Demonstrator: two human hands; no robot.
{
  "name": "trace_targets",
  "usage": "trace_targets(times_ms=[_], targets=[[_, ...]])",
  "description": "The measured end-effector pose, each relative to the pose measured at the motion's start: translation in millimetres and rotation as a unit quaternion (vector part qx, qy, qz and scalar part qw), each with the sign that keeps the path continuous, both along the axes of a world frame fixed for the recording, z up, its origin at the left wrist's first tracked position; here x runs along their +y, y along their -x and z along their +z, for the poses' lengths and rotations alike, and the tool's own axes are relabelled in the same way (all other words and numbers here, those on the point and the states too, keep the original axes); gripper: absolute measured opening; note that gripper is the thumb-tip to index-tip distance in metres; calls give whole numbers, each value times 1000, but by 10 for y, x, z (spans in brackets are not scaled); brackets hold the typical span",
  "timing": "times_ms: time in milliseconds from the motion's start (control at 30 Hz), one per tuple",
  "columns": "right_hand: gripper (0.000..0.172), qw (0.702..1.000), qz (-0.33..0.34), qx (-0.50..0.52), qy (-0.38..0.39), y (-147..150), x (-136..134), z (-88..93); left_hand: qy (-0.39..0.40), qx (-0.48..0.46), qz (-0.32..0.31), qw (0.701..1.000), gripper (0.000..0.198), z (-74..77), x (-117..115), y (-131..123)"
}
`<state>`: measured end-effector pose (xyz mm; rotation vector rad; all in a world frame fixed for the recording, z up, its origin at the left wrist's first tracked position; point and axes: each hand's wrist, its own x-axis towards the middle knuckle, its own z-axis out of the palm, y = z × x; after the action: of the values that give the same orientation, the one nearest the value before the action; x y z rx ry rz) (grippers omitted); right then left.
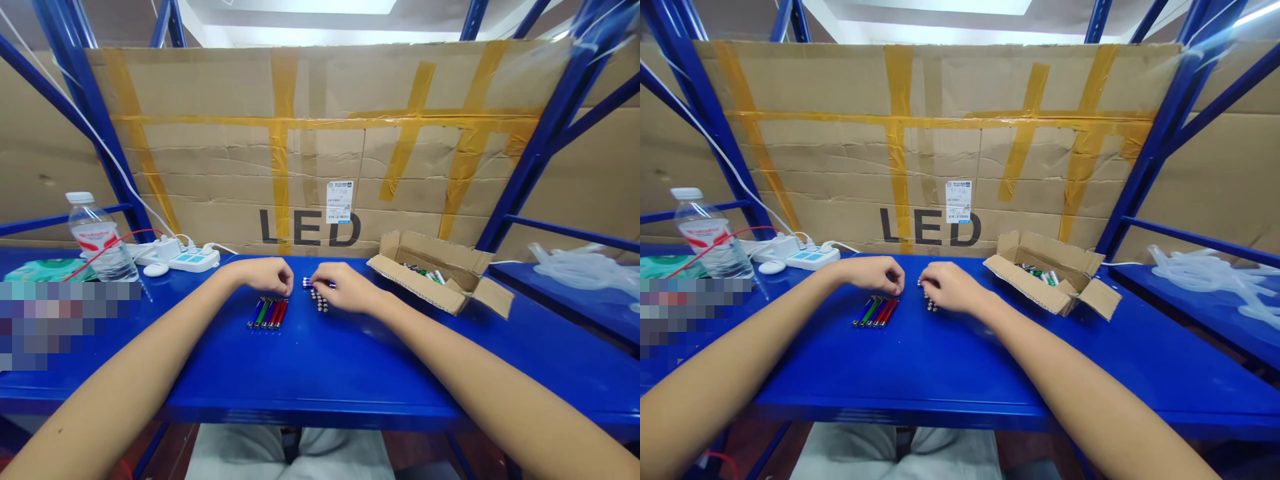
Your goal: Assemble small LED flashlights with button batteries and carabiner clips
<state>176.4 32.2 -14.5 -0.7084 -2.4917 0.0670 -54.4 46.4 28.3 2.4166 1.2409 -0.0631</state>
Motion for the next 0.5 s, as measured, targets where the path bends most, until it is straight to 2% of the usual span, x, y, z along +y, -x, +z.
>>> trace_targets(times_ms=[67,167,500], targets=[[22,997,56,-45,-20,144,-172,-21,9,15,4,1000,19,12,-40,-18],[25,992,89,-77,-38,308,-336,-85,3,29,-1,1000,18,-6,-42,-47],[32,992,49,-110,-32,399,-333,-223,-24,27,-8,999,17,-82,6,-68]])
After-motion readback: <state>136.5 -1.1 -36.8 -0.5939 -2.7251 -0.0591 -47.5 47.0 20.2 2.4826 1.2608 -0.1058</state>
